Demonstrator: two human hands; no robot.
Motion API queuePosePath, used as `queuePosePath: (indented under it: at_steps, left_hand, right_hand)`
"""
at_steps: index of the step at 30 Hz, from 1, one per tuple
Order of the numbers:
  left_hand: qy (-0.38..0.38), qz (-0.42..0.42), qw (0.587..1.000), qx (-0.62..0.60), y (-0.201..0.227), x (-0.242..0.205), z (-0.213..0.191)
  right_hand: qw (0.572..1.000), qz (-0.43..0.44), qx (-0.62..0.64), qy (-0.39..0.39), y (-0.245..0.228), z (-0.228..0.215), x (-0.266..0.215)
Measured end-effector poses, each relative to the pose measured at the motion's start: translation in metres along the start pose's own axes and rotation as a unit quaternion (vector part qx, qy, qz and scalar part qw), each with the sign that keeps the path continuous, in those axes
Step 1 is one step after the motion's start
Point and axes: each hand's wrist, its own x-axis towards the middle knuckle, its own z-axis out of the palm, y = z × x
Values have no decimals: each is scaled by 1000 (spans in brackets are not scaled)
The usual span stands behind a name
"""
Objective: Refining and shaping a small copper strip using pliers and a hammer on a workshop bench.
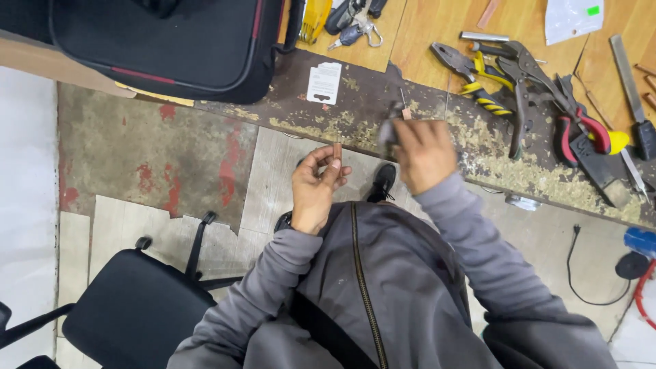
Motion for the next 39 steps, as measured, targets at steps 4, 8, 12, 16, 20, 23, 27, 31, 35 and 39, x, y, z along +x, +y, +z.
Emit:
queuePosePath:
  at_steps: [4, 8, 12, 16, 20, 23, 27, 31, 35, 39]
  left_hand:
    - [-11, 11, 1000, 17, -4, 3, -5]
    - [-11, 19, 1000, 11, -19, 14, -8]
    - [4, 20, 999, 26, -32, 26, -4]
    - [18, 28, 998, 55, -33, 34, -3]
    - [22, 35, 997, 61, -40, 37, -2]
    - [53, 45, 996, 54, -34, 36, 1]
    - [61, 56, 995, 61, -6, 37, -2]
    - [52, 65, 994, 73, -9, 50, -8]
    - [43, 66, 993, 84, -12, 54, -9]
    - [25, 53, 993, 105, -13, 59, -12]
  right_hand:
    - [998, -22, 60, 16, -45, 26, 27]
    - [996, -28, 71, 38, -53, 35, 39]
    - [989, -12, 143, 34, -33, 16, 42]
    - [997, 27, 38, 67, 45, -17, 36]
    - [991, 43, -92, 89, 122, 1, 21]
    - [988, 57, -133, 58, 119, -8, 21]
    - [986, 90, -137, 20, 108, -17, 26]
    - [988, 114, -106, 18, 116, -6, 20]
    - [988, 107, -107, 14, 112, -10, 17]
    - [988, 113, -102, 24, 102, -18, 23]
